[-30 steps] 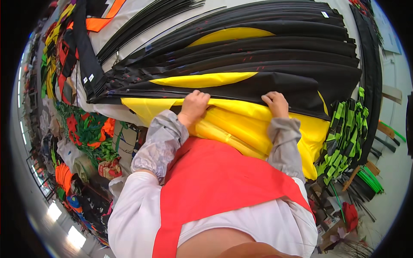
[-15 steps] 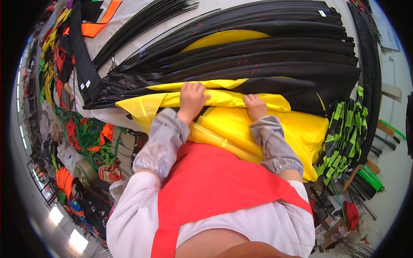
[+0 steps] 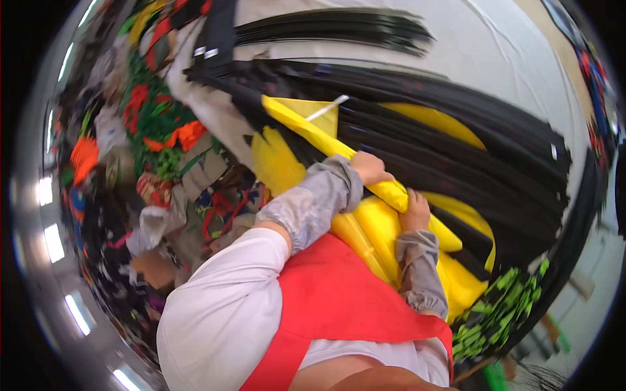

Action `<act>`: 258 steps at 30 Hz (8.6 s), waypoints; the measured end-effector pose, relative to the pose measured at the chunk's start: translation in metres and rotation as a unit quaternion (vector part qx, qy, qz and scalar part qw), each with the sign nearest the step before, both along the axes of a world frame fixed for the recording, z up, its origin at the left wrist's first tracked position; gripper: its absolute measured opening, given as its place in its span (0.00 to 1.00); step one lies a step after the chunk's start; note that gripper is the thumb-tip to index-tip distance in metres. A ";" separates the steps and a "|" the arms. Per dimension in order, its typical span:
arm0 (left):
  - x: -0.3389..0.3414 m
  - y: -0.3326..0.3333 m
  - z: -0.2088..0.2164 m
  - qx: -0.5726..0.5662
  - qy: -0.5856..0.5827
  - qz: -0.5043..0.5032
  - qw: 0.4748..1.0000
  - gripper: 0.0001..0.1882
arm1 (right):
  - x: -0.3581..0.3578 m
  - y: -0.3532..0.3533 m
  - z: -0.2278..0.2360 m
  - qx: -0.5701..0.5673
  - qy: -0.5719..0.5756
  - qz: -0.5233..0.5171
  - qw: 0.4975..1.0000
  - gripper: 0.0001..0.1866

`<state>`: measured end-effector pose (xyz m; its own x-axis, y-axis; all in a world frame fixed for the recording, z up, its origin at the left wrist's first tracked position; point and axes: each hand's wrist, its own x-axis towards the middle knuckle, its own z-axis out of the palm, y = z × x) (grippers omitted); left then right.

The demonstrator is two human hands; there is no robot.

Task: The person packs kites by inserting ribbons and rods into the folded kite fabric, rolling the fabric, and sliding the kites into black sleeves by hand.

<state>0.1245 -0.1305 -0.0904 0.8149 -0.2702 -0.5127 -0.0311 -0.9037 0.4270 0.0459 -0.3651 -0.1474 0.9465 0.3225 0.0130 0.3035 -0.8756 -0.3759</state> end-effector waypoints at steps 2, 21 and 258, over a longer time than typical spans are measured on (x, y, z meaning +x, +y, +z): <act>-0.010 0.019 0.003 -0.169 -0.133 0.114 0.970 0.21 | 0.009 0.005 -0.001 -0.041 0.096 -0.031 0.994 0.19; 0.084 0.572 -0.076 0.196 -0.111 0.738 0.636 0.34 | -0.012 0.109 0.123 0.049 0.393 -0.168 0.903 0.22; -0.079 0.056 -0.017 -0.088 -0.199 -0.008 0.976 0.28 | 0.242 0.187 0.040 0.173 -0.049 0.019 0.983 0.12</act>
<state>0.0456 -0.0749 -0.1074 0.9348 -0.3404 -0.1012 -0.2401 -0.8159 0.5259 0.2883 -0.1781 -0.1070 0.9226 0.3181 0.2183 0.3830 -0.6873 -0.6172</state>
